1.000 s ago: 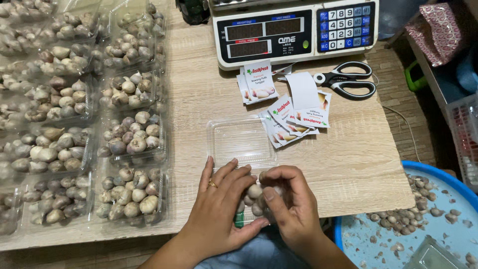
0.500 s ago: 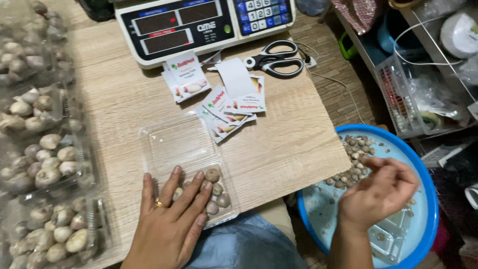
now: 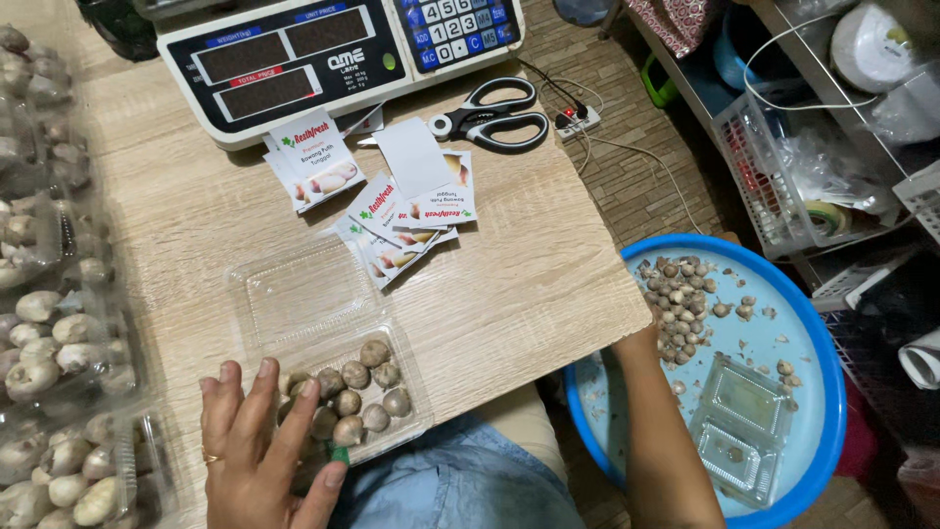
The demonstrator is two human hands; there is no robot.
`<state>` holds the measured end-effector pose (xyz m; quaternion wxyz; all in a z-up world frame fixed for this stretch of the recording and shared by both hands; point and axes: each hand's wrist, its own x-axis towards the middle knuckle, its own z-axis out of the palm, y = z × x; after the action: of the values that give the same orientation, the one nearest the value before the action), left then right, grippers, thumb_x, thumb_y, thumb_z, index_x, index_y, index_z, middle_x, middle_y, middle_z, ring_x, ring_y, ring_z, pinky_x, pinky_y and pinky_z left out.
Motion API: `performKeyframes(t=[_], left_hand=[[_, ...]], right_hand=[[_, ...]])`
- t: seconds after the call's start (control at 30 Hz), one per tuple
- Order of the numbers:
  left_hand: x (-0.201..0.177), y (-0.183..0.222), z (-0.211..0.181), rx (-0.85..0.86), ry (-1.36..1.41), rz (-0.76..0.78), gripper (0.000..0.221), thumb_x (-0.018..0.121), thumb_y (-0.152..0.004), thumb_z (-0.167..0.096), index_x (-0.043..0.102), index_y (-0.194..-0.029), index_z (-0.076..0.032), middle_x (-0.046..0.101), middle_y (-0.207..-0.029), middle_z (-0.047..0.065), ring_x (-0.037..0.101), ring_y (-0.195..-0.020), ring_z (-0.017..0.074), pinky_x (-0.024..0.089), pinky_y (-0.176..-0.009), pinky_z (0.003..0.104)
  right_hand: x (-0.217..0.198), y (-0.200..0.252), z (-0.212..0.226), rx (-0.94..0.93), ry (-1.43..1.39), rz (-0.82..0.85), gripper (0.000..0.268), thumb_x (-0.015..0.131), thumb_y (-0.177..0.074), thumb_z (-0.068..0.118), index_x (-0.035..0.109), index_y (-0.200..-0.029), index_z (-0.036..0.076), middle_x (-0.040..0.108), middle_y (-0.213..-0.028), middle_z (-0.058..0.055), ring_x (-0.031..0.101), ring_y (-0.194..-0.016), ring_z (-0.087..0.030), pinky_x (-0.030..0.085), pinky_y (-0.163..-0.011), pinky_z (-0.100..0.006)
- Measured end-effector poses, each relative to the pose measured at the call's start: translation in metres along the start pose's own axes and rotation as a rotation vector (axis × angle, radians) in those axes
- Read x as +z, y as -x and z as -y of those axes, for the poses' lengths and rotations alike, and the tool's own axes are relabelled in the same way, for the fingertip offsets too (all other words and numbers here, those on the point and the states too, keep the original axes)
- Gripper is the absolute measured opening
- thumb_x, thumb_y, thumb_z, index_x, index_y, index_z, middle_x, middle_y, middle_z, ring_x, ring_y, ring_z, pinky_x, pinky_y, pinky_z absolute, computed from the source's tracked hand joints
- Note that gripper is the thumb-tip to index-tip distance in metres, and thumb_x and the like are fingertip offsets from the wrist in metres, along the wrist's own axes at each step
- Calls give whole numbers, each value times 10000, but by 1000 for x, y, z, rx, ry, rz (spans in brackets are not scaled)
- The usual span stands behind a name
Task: The person picks small brown mushrooms from a blue basin and places them into clear plastic trays. The filled trays are placed on a digital scale, then set aside with other completed trays. The person repeats this process throughout the clip.
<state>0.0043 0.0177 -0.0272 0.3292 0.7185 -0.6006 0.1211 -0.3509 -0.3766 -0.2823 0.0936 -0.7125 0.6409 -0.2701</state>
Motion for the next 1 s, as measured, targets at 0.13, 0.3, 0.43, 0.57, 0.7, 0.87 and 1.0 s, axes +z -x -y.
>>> performKeyframes(t=[0.13,0.3,0.43,0.57,0.7,0.87,1.0], left_hand=[[4,2,3,16,-37,-19,646,505,-949,-542,579,-1425,-111,431,-1595,231,310,-1568,484,261,-1319,683],[3,-1,1,-30,-20,-3,666,487,-932,-571,604,-1402,-113,458,-1580,223,364,-1542,487,308,-1299,654],[-5,-7,-5,-83,19,18,645,499,-936,-539,577,-1412,-111,442,-1586,232,326,-1558,491,261,-1308,636],[-18,-16,-13,-184,196,-50,604,412,-1032,-466,500,-1465,-55,443,-1582,248,357,-1547,491,248,-1296,629],[-23,-26,-16,-280,346,-102,603,337,-1092,-470,472,-1483,-31,473,-1566,219,389,-1537,442,271,-1294,591],[-25,-30,-15,-337,397,-51,599,314,-1092,-479,484,-1475,-52,470,-1571,204,355,-1542,431,224,-1286,606],[-22,-32,-16,-309,294,48,472,470,-1033,-297,540,-1447,-81,469,-1561,202,316,-1526,455,149,-1268,634]], right_hand=[[-9,-3,25,36,-38,-74,148,655,-947,109,719,-1072,63,672,-1032,-172,624,-927,-356,460,-773,-472],[-25,0,45,103,-92,-200,135,721,-992,70,741,-1125,74,696,-1082,-137,618,-927,-281,467,-775,-400],[-39,4,46,96,-168,-209,141,754,-1014,50,751,-1152,80,708,-1107,-120,615,-928,-243,470,-777,-364],[-49,8,21,70,-304,-202,163,804,-1048,22,768,-1192,89,725,-1144,-94,609,-928,-187,474,-779,-310],[-73,23,-20,71,-408,-226,196,854,-1081,-7,784,-1232,97,743,-1181,-68,603,-928,-131,477,-781,-256],[-169,38,117,-169,-506,-77,255,730,-1171,3,586,-1374,-48,590,-1441,-217,617,-1127,-270,515,-881,-336],[-230,86,310,-768,-531,302,239,845,-767,148,759,-988,179,718,-1221,-116,684,-1123,-182,522,-1027,-303]])
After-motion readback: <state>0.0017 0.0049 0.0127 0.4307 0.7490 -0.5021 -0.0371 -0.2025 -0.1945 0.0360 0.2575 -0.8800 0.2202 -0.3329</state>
